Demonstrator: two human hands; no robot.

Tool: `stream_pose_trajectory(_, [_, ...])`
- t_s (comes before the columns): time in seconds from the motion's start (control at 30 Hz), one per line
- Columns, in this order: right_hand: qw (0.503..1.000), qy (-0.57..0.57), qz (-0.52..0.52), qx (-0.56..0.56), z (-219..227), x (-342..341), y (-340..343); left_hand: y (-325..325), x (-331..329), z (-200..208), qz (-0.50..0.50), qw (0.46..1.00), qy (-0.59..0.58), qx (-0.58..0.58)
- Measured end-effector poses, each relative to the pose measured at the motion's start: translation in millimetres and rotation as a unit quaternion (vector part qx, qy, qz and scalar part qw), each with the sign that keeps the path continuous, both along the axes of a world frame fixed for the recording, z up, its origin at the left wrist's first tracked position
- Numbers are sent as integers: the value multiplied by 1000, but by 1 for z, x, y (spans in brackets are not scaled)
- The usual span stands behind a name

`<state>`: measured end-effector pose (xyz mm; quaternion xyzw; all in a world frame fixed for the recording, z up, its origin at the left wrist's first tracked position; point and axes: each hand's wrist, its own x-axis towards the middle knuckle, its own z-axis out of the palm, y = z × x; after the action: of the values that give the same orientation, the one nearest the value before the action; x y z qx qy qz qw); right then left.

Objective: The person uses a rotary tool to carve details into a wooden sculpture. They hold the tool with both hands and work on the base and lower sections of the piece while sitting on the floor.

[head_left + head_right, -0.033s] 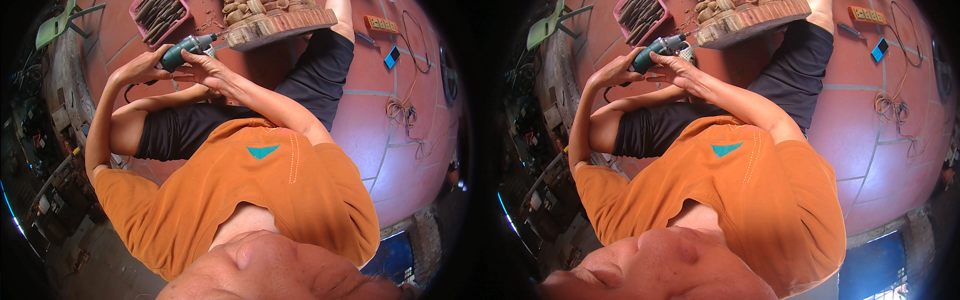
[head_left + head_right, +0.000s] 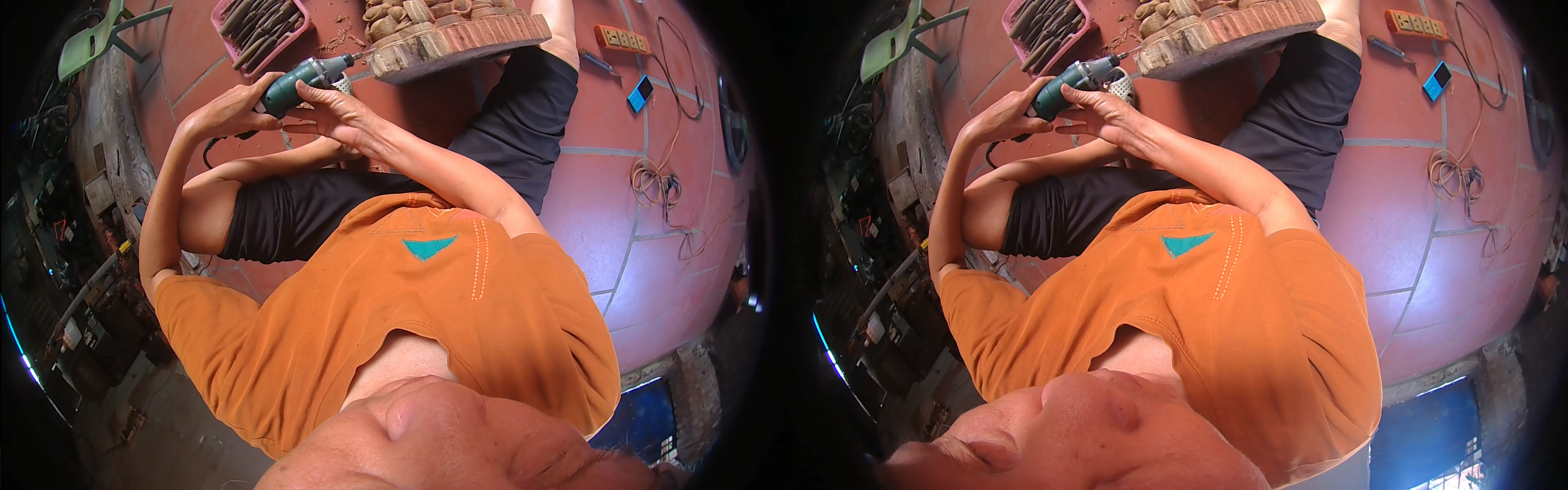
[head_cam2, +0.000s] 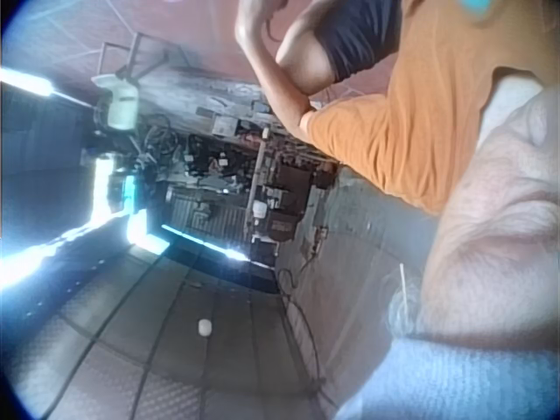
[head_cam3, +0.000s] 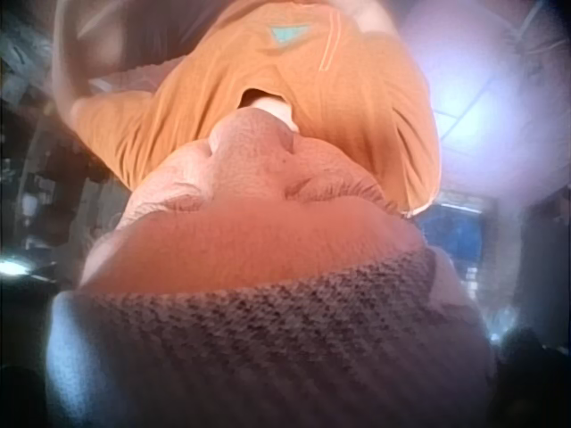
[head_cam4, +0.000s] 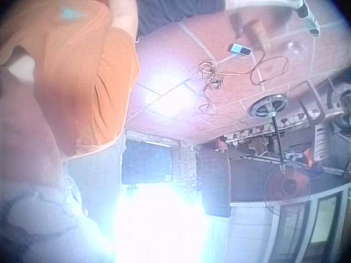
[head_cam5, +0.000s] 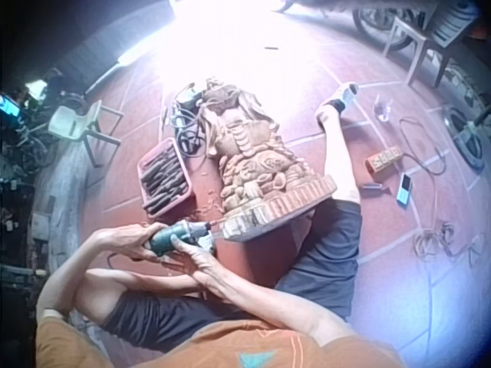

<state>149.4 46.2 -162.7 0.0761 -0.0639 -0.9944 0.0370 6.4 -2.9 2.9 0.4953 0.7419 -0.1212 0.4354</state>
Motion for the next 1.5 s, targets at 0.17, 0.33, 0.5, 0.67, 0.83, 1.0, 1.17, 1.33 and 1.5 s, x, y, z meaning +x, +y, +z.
stream_pose_trajectory(0.17, [1000, 1, 1, -4, 0, -1, 3, 2, -4, -2, -1, 1000, -10, 2])
stream_pose_trajectory(0.33, [1000, -4, 5, -3, 2, 0, 5, 4, -6, -2, 1, 1000, -15, -4])
stream_pose_trajectory(0.5, [1000, -6, 11, -6, 3, 1, 5, 2, -7, -4, -2, 1000, -7, -9])
stream_pose_trajectory(0.67, [1000, -5, 9, 3, 6, 2, 6, 2, -8, -4, -4, 1000, -8, -6])
stream_pose_trajectory(0.83, [1000, 3, 9, 8, 3, 2, 6, 6, -4, -1, 5, 1000, -8, -21])
stream_pose_trajectory(1.0, [1000, 5, 6, 9, 2, 1, 5, 7, -3, 0, 11, 1000, -7, -28])
stream_pose_trajectory(1.17, [1000, 10, 7, 5, 1, 0, 5, 4, -5, -2, 3, 1000, -1, -17])
stream_pose_trajectory(1.33, [1000, 12, 6, 3, 2, 0, 5, 3, -6, -3, -5, 1000, 3, -11])
stream_pose_trajectory(1.5, [1000, 14, 2, 5, 4, 1, 7, 5, -5, -2, 1, 1000, 2, -15])
